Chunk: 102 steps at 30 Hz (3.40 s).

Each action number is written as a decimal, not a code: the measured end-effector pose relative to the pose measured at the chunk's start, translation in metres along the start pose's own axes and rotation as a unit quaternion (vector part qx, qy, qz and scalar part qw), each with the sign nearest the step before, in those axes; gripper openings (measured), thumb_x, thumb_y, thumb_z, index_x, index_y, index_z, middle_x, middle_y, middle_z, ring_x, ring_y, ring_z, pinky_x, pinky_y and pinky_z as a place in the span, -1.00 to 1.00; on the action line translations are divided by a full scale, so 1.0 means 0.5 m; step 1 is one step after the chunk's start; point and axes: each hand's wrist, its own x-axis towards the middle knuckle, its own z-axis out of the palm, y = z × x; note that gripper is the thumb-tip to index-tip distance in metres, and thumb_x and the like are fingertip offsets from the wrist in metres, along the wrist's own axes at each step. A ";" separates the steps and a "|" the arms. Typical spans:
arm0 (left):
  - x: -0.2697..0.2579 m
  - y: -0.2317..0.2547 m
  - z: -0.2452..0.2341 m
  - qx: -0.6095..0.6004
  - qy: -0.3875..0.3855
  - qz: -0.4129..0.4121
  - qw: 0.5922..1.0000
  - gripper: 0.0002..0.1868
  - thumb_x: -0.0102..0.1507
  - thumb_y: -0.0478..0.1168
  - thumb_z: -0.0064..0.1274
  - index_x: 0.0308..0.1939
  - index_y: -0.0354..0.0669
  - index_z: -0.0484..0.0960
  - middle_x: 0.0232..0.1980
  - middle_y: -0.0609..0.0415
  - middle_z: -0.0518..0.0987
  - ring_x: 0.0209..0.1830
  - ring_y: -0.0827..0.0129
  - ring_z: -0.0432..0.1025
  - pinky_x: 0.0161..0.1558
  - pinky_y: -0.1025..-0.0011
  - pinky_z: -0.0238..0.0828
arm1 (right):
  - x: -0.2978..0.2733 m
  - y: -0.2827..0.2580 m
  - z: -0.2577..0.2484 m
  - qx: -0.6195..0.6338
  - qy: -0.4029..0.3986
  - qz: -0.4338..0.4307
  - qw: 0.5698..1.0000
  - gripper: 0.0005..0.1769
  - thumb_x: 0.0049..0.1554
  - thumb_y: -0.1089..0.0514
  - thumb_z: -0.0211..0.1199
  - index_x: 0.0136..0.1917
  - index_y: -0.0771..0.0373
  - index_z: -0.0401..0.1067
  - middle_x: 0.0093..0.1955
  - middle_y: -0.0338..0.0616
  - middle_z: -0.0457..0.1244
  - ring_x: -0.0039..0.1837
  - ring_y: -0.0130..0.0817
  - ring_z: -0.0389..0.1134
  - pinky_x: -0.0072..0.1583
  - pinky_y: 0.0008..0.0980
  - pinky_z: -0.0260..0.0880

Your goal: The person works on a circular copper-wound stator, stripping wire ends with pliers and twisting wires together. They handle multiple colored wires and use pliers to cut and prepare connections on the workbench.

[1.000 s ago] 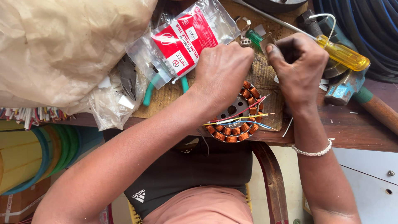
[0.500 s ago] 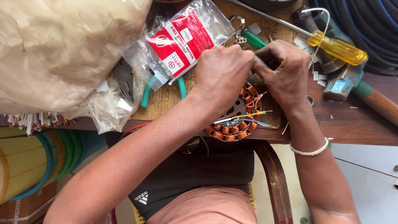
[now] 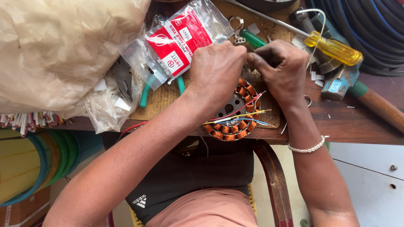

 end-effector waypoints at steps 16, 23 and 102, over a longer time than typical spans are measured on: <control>-0.001 -0.003 -0.011 -0.011 -0.035 -0.015 0.999 -0.98 0.12 -0.37 0.22 -0.40 -0.19 0.71 -0.39 -0.09 0.67 -0.39 0.15 0.65 -0.48 0.22 0.57 | 0.009 -0.005 -0.002 0.043 -0.024 -0.027 0.998 -0.86 0.26 0.19 0.47 -0.08 0.31 0.59 -0.15 -0.07 0.44 -0.17 -0.40 0.48 -0.14 -0.45 0.52; -0.003 -0.005 -0.010 -0.005 -0.029 -0.008 1.000 -0.95 0.07 -0.38 0.23 -0.41 -0.18 0.71 -0.38 -0.09 0.67 -0.36 0.13 0.65 -0.46 0.21 0.57 | 0.013 0.019 -0.012 0.023 -0.008 0.016 1.000 -0.80 0.30 0.12 0.44 -0.08 0.29 0.59 -0.17 -0.10 0.44 -0.18 -0.44 0.49 -0.15 -0.47 0.54; -0.009 -0.006 0.020 -0.054 0.029 -0.052 0.997 -0.96 0.16 -0.43 0.18 -0.36 -0.28 0.63 -0.36 -0.10 0.66 -0.37 0.18 0.64 -0.44 0.28 0.60 | -0.013 -0.044 0.014 0.002 0.021 -0.025 0.999 -0.85 0.21 0.35 0.48 0.01 0.30 0.54 -0.09 -0.12 0.37 -0.10 -0.42 0.45 -0.05 -0.44 0.50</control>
